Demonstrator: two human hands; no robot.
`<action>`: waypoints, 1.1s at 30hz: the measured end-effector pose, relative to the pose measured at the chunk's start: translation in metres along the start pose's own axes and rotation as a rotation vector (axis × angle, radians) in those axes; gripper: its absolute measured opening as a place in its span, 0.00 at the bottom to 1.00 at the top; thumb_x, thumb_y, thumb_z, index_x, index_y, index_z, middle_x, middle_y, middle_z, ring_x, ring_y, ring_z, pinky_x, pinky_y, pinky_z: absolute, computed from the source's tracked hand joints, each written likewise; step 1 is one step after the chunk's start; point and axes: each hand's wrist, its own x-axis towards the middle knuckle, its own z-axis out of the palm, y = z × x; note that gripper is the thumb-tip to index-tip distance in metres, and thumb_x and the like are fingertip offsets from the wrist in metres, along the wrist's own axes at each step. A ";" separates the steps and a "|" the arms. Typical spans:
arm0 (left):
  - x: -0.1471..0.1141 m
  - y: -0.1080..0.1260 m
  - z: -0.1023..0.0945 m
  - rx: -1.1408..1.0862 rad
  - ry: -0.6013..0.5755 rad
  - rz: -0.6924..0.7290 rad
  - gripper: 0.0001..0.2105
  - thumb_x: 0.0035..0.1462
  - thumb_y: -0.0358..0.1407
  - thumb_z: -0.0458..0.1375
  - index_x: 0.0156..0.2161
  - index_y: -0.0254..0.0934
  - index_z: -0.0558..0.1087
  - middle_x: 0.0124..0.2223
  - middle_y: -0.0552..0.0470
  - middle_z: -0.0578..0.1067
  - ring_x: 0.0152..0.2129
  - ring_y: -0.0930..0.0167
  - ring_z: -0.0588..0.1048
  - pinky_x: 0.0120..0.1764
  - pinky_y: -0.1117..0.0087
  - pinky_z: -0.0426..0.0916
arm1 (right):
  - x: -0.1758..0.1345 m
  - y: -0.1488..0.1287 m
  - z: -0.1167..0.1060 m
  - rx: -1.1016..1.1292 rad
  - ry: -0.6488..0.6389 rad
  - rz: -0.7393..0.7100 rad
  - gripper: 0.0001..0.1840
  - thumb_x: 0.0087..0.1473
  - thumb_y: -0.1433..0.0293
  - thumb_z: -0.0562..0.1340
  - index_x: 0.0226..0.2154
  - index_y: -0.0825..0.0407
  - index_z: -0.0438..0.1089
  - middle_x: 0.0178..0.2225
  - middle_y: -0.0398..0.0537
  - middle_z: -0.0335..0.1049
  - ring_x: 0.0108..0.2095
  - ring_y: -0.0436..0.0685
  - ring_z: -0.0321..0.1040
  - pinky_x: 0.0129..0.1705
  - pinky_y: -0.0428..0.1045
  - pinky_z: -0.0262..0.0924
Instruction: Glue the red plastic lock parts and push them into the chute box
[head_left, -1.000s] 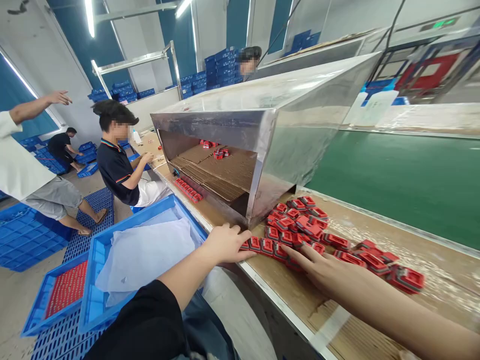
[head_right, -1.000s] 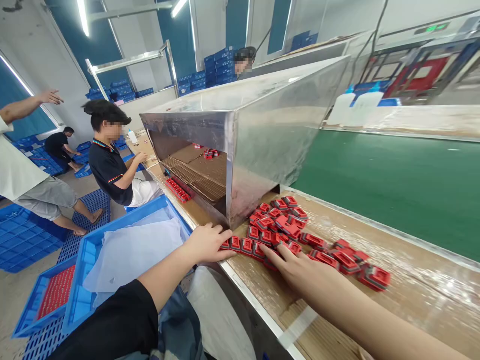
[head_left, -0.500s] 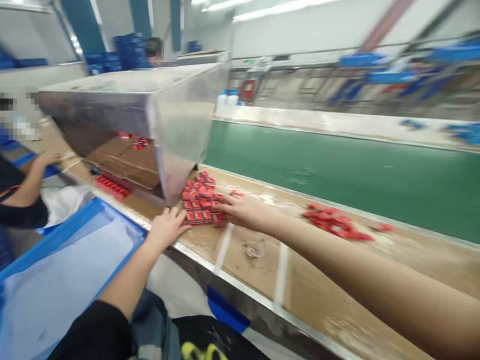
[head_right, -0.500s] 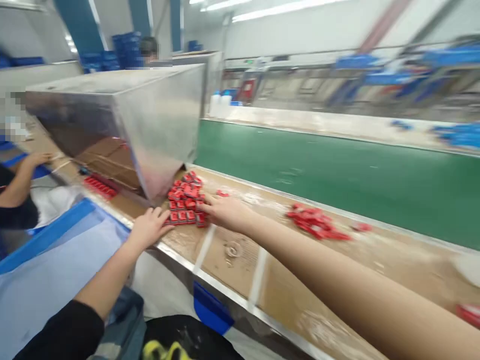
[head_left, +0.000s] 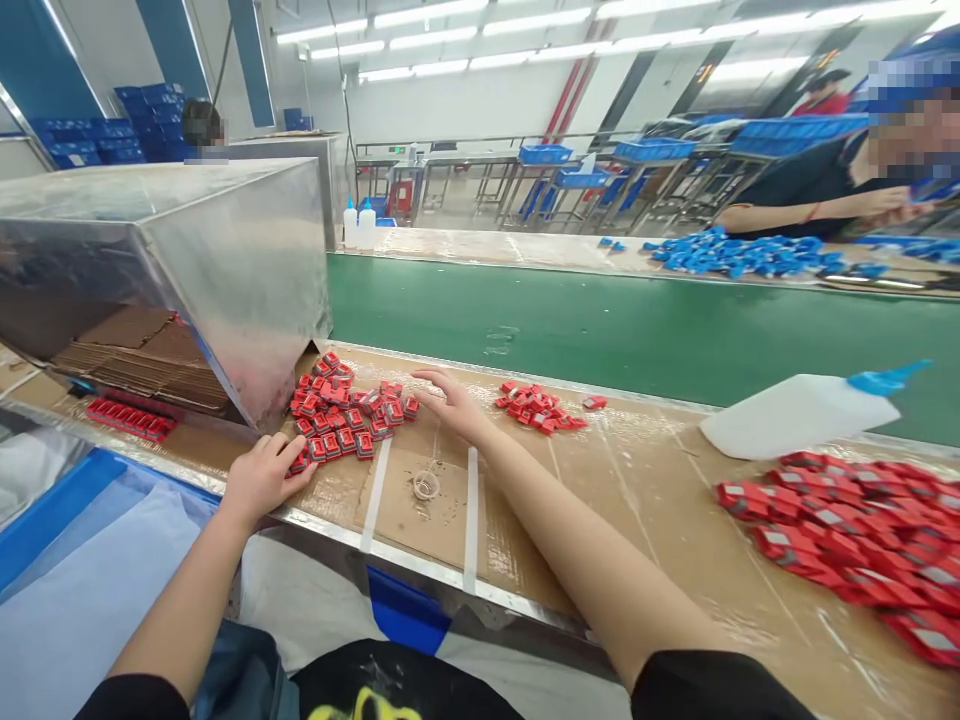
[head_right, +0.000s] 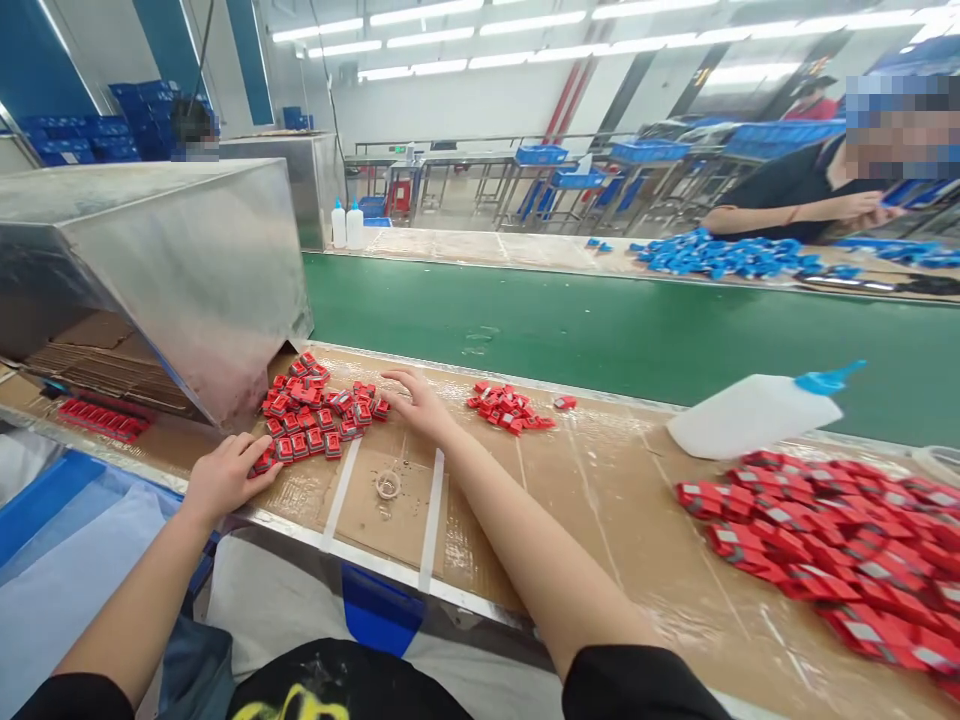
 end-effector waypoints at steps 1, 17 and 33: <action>0.003 0.001 -0.001 -0.012 0.024 -0.005 0.20 0.68 0.53 0.50 0.56 0.50 0.73 0.47 0.47 0.76 0.46 0.60 0.74 0.37 0.63 0.70 | -0.006 0.009 0.002 0.036 0.049 0.055 0.26 0.65 0.49 0.58 0.57 0.47 0.70 0.57 0.55 0.69 0.60 0.66 0.66 0.64 0.66 0.59; 0.175 0.108 -0.027 0.061 -0.031 0.123 0.20 0.71 0.48 0.50 0.52 0.37 0.77 0.50 0.39 0.76 0.51 0.58 0.72 0.48 0.61 0.68 | -0.030 0.014 0.013 0.016 -0.285 -0.194 0.41 0.62 0.50 0.64 0.70 0.44 0.55 0.73 0.56 0.47 0.73 0.68 0.47 0.72 0.67 0.49; -0.021 -0.225 -0.047 -0.010 0.374 -0.941 0.20 0.66 0.35 0.39 0.55 0.34 0.67 0.51 0.39 0.72 0.53 0.58 0.68 0.53 0.54 0.67 | -0.025 0.028 0.029 -0.152 -0.210 -0.153 0.40 0.60 0.49 0.64 0.69 0.43 0.57 0.71 0.56 0.53 0.69 0.71 0.56 0.68 0.69 0.57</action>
